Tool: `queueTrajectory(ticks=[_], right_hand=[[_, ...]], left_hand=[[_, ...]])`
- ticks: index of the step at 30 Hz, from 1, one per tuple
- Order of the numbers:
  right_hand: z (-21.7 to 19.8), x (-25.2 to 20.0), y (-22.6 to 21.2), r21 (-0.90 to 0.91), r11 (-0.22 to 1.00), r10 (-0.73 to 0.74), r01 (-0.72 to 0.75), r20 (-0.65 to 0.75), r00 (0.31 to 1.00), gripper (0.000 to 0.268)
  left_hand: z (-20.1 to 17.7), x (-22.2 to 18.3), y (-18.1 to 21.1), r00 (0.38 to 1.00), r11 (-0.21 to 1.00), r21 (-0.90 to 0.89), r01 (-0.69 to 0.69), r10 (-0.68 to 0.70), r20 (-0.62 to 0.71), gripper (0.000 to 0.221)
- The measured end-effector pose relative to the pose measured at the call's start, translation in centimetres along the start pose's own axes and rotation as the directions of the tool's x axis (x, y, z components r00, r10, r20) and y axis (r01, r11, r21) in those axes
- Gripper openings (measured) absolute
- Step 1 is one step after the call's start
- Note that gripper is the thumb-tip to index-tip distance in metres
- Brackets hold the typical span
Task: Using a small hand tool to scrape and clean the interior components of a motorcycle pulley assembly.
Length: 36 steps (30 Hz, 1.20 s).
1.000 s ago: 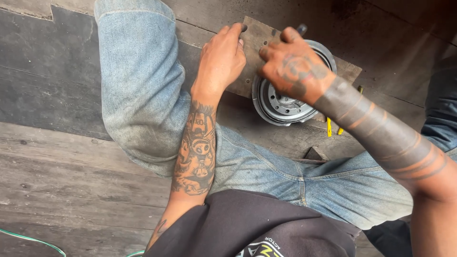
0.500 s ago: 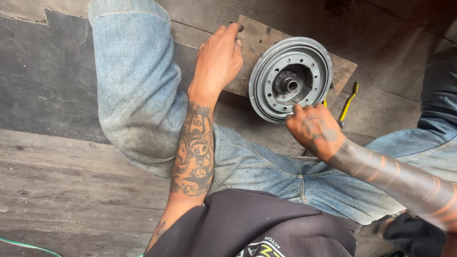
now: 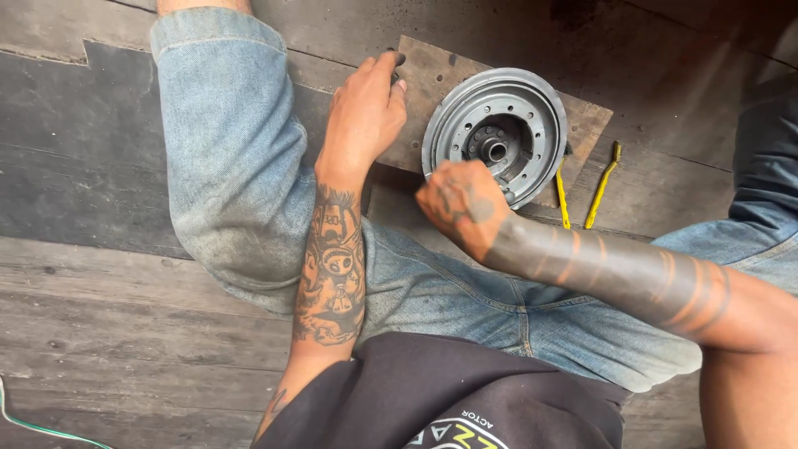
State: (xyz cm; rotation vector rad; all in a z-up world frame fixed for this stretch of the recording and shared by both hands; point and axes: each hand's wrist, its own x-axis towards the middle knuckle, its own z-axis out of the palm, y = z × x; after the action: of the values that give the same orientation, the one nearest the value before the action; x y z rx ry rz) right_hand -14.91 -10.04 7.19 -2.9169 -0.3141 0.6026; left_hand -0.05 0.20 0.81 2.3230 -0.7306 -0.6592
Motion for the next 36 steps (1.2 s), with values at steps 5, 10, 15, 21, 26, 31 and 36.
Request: queueTrajectory(ticks=[5, 10, 15, 21, 26, 31, 36], right_hand=[[-2.4, 3.5, 3.7, -0.101, 0.993, -0.054, 0.057, 0.03, 0.998, 0.015], [-3.9, 3.5, 8.2, -0.33, 0.941, 0.061, -0.072, -0.045, 0.997, 0.011], [-1.1, 2.6, 8.5, -0.198, 0.961, -0.252, 0.195, -0.327, 0.911, 0.009], [-2.2, 3.4, 7.1, -0.168, 0.975, -0.175, 0.146, -0.176, 0.969, 0.012], [-3.4, 4.2, 5.4, -0.197, 0.972, -0.153, 0.127, -0.119, 0.981, 0.012], [-3.4, 6.1, 3.4, -0.431, 0.892, -0.109, 0.139, 0.095, 0.99, 0.031], [-4.8, 7.2, 4.0, -0.512, 0.831, -0.147, 0.217, 0.174, 0.974, 0.028]], left_hand=[[0.1, 0.1, 0.3, 1.0, 0.999, -0.013, -0.03, 0.03, -0.004, 0.031], [0.1, -0.1, 0.5, 0.998, 0.999, -0.01, -0.054, 0.053, -0.032, 0.032], [0.2, -0.2, 0.4, 0.999, 0.999, -0.012, -0.032, 0.032, -0.021, 0.032], [0.7, -0.2, 0.1, 0.998, 0.999, -0.01, -0.033, 0.033, -0.062, 0.031], [0.5, -0.2, 0.4, 0.997, 0.999, -0.019, -0.044, 0.043, -0.057, 0.033], [0.3, -0.2, -0.1, 0.997, 0.999, -0.027, -0.035, 0.033, -0.07, 0.031], [-0.7, -0.1, -0.2, 0.992, 0.997, -0.081, -0.02, 0.01, -0.123, 0.032]])
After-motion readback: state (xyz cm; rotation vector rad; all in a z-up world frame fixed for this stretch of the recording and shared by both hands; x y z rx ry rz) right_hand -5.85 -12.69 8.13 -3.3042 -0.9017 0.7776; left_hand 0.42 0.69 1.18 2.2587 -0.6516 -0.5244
